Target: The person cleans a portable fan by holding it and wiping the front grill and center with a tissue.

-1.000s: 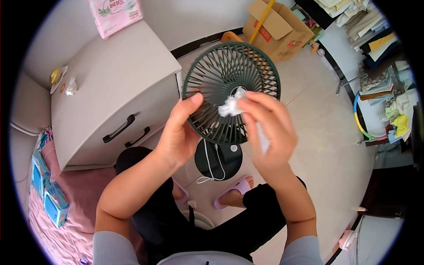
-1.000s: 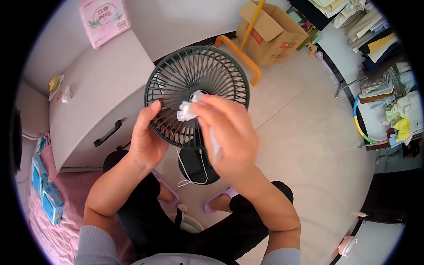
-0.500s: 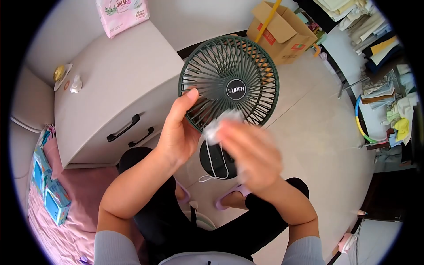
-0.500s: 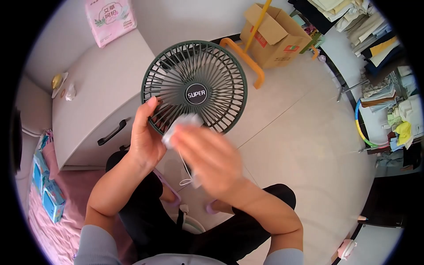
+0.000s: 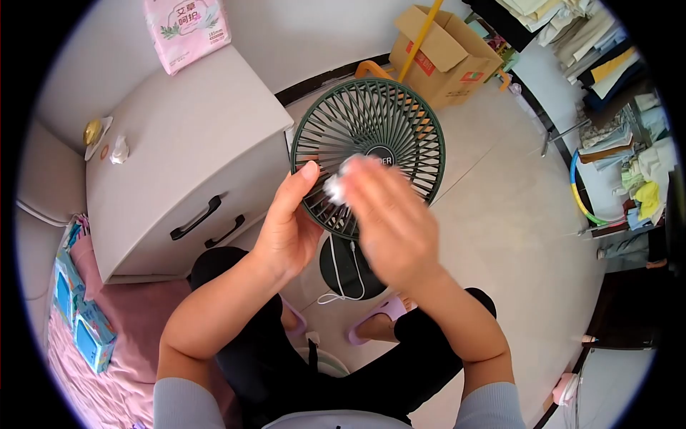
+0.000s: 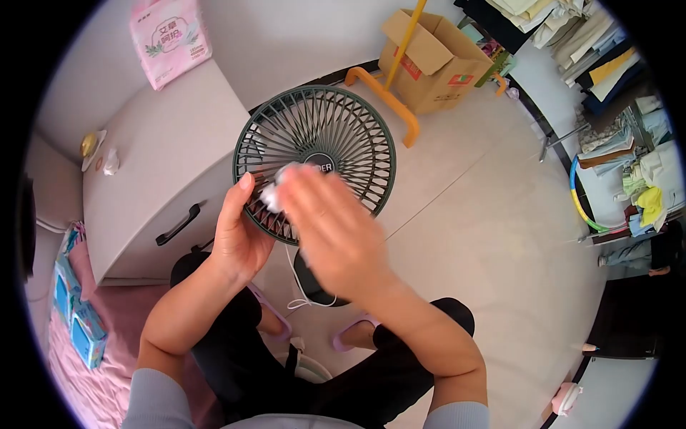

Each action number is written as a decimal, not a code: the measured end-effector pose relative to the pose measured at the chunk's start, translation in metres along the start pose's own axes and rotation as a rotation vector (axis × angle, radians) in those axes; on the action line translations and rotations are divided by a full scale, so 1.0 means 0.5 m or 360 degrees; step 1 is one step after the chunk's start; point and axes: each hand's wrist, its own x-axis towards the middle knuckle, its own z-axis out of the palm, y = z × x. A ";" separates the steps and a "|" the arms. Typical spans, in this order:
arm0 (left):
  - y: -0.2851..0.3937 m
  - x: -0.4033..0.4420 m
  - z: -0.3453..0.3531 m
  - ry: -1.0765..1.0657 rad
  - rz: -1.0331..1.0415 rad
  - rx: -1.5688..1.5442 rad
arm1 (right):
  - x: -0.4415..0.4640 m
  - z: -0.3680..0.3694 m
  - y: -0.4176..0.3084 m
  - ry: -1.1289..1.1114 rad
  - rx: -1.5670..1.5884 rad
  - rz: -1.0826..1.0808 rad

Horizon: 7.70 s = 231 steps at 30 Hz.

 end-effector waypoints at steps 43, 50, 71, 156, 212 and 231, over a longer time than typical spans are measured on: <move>-0.006 0.022 -0.022 -0.0014 -0.0054 0.0127 | 0.274 -0.393 0.505 0.0562 -0.0492 0.1176; 0.010 0.017 -0.029 -0.0049 -0.0015 0.0202 | 0.362 -0.379 0.391 0.0622 0.0003 0.1152; -0.032 0.014 -0.035 -0.0367 -0.0100 0.0176 | 0.018 -0.014 -0.024 0.0336 0.0317 0.0306; -0.025 -0.009 0.014 -0.0277 -0.0082 0.0555 | 0.004 -0.037 0.033 0.0482 0.0330 0.0693; -0.042 -0.016 0.015 -0.0262 -0.0138 0.0664 | 0.014 -0.039 0.010 0.0505 0.0204 0.0486; -0.051 -0.013 0.011 -0.0264 -0.0093 0.0698 | 0.002 -0.042 0.015 0.0528 0.0516 0.0611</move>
